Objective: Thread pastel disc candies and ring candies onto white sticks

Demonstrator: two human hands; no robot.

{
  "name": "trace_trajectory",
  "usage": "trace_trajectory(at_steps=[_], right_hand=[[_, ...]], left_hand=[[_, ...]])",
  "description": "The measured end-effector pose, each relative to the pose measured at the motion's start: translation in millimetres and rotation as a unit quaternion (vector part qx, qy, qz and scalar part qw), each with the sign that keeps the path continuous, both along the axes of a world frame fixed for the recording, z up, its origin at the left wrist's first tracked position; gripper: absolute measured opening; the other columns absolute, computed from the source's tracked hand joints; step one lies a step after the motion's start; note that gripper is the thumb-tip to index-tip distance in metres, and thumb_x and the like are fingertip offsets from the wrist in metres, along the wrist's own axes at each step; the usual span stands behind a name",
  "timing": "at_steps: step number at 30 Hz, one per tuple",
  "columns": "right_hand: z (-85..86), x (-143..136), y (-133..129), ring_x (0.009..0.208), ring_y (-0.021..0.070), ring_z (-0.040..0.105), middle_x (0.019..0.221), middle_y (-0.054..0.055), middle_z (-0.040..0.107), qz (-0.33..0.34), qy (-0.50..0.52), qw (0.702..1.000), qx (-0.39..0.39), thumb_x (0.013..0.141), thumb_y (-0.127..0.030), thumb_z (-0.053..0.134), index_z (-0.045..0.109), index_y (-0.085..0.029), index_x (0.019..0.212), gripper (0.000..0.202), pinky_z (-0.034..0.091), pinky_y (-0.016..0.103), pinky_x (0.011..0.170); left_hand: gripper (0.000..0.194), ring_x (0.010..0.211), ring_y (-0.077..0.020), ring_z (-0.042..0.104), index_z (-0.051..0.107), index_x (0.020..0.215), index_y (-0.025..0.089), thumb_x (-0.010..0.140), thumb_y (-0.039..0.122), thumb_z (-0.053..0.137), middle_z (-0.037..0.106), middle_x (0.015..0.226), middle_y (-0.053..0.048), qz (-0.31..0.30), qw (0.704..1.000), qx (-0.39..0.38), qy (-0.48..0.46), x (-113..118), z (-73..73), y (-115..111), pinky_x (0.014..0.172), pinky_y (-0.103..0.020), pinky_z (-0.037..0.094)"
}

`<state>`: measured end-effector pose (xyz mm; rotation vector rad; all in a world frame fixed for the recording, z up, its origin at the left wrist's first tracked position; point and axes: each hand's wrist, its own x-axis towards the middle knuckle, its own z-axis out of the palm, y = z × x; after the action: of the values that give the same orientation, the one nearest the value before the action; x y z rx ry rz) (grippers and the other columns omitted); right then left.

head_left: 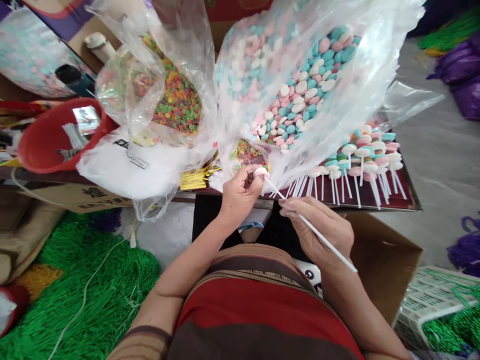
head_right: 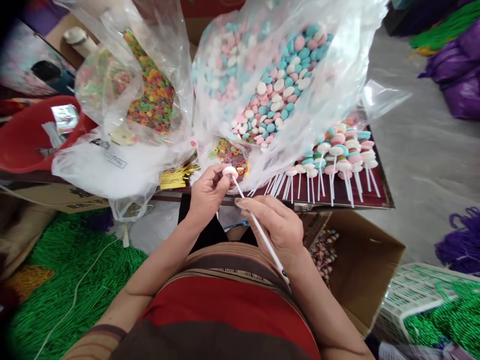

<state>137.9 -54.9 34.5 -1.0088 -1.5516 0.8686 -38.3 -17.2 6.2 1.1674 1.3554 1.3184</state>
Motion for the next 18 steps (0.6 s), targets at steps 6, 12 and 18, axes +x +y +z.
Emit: trace_trajectory(at_steps=[6,12,18], right_hand=[[-16.8,6,-6,0.071,0.0197,0.075,0.093,0.006,0.082,0.135,0.104,0.955,-0.242,0.096,-0.034,0.070,0.085,-0.027,0.104,0.018,0.063,0.036,0.072],[-33.4,-4,-12,0.039,0.0037,0.034,0.072,-0.005,0.065,0.087,0.186,0.894,-0.399,0.089,-0.049,0.079,0.069,-0.023,0.120,0.042,0.023,0.019,0.036],[-32.2,-9,-17,0.040,0.0024,0.021,0.057,-0.009,0.044,0.094,0.173,0.849,-0.490,0.085,-0.058,0.079,0.070,-0.017,0.100,0.045,0.009,0.020,0.039]], left_hand=[[0.019,0.084,-0.0150,0.076,0.073,0.108,0.023,0.094,0.030,0.063,0.083,0.102,-0.003,0.028,0.985,0.067,0.155,-9,-2.9,3,0.081,-0.028,0.061],[0.026,0.090,-0.0169,0.077,0.074,0.115,0.021,0.095,0.025,0.060,0.082,0.108,-0.007,-0.017,0.954,0.135,0.268,-16,-13.8,3,0.084,-0.028,0.061],[0.030,0.099,-0.0204,0.076,0.073,0.122,0.020,0.097,0.021,0.055,0.081,0.106,-0.009,-0.051,0.931,0.164,0.323,-12,-22.6,-3,0.095,-0.032,0.060]])
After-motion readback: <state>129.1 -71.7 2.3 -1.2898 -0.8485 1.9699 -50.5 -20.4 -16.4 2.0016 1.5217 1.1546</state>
